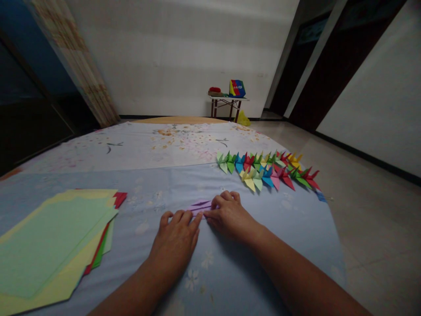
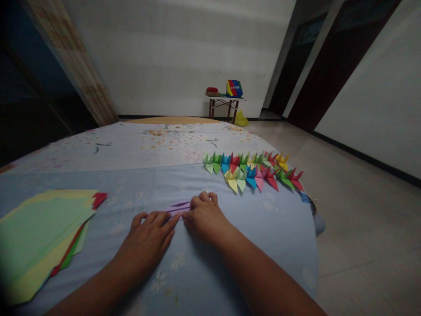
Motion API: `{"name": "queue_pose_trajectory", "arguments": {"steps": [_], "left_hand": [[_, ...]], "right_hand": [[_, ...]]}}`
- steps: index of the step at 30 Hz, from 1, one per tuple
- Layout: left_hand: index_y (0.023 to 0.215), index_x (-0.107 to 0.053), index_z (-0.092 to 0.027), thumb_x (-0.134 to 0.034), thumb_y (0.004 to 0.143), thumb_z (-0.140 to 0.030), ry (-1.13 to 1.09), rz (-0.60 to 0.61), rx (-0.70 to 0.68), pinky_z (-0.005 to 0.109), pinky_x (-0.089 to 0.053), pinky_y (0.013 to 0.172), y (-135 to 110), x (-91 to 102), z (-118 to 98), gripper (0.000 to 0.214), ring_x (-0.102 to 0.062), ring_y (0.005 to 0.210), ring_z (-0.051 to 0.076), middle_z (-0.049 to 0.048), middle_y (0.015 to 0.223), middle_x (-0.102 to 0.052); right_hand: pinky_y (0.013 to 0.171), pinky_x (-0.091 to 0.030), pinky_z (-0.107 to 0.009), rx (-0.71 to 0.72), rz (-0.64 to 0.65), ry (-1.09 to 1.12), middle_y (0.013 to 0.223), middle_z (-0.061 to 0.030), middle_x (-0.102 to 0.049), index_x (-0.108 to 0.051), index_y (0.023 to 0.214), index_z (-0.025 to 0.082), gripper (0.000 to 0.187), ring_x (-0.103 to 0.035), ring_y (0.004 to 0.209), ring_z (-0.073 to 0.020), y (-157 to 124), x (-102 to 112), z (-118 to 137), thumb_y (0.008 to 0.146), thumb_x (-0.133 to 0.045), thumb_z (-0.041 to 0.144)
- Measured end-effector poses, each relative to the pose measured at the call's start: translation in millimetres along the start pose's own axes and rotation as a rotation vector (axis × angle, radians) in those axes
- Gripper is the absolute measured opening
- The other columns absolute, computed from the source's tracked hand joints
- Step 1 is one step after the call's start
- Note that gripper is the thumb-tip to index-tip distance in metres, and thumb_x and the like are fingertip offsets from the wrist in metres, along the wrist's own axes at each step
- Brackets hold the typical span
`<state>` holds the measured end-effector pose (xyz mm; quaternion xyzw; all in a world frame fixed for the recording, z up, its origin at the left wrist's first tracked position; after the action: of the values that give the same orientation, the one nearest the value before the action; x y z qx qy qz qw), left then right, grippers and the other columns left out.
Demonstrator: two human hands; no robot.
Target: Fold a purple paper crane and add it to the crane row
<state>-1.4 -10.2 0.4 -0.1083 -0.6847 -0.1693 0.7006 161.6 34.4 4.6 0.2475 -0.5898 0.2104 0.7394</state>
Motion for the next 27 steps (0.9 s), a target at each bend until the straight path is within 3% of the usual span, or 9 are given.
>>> {"name": "queue_pose_trajectory", "arguments": {"steps": [11, 21, 24, 27], "left_hand": [[0.117, -0.057, -0.022, -0.042, 0.087, -0.022, -0.087, 0.042, 0.013, 0.05, -0.023, 0.094, -3.0, 6.8, 3.7, 0.033, -0.049, 0.111, 0.027, 0.0063, 0.119, -0.062], [0.107, -0.062, -0.022, -0.04, 0.087, -0.021, -0.164, 0.031, 0.022, 0.048, -0.024, 0.093, -1.8, 11.4, 7.5, 0.03, -0.052, 0.108, 0.024, 0.0063, 0.113, -0.064], [0.103, -0.064, -0.022, -0.04, 0.087, -0.021, -0.175, 0.014, 0.03, 0.048, -0.024, 0.092, -0.4, 11.8, 7.0, 0.029, -0.051, 0.109, 0.025, 0.0058, 0.109, -0.065], [0.099, -0.065, -0.022, -0.041, 0.087, -0.022, -0.165, -0.005, 0.032, 0.047, -0.025, 0.092, 0.0, 11.4, 5.3, 0.027, -0.049, 0.108, 0.025, 0.0061, 0.106, -0.065]], "right_hand": [[0.08, -0.019, -0.039, -0.047, 0.005, 0.034, 0.088, -0.0041, -0.061, -0.072, 0.085, 0.031, 0.019, -0.04, 0.092, -0.0205, -3.4, 7.0, -12.1, 0.085, -0.054, 0.035], [0.079, -0.021, -0.038, -0.059, 0.005, 0.039, 0.082, -0.0044, -0.063, -0.073, 0.076, 0.025, 0.019, -0.042, 0.091, -0.0202, -4.5, 9.1, -19.3, 0.082, -0.056, 0.031], [0.082, -0.022, -0.038, -0.065, -0.096, 0.059, 0.083, -0.0044, -0.063, -0.072, 0.076, 0.023, 0.018, -0.043, 0.091, -0.0201, -3.0, 9.6, -20.9, 0.082, -0.055, 0.028], [0.087, -0.021, -0.039, -0.098, -0.253, 0.067, 0.101, -0.0065, -0.061, -0.067, 0.101, 0.024, 0.023, -0.041, 0.1, -0.0221, -0.3, 7.4, -20.8, 0.084, -0.054, 0.032]]}}
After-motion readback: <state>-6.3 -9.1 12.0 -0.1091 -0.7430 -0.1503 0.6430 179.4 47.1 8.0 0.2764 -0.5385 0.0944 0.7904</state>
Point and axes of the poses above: each hand's wrist, its own y-axis towards the middle knuckle, its own x-axis out of the back of the hand, z = x × y, the point moved 1 cm from there along y, towards the middle knuckle
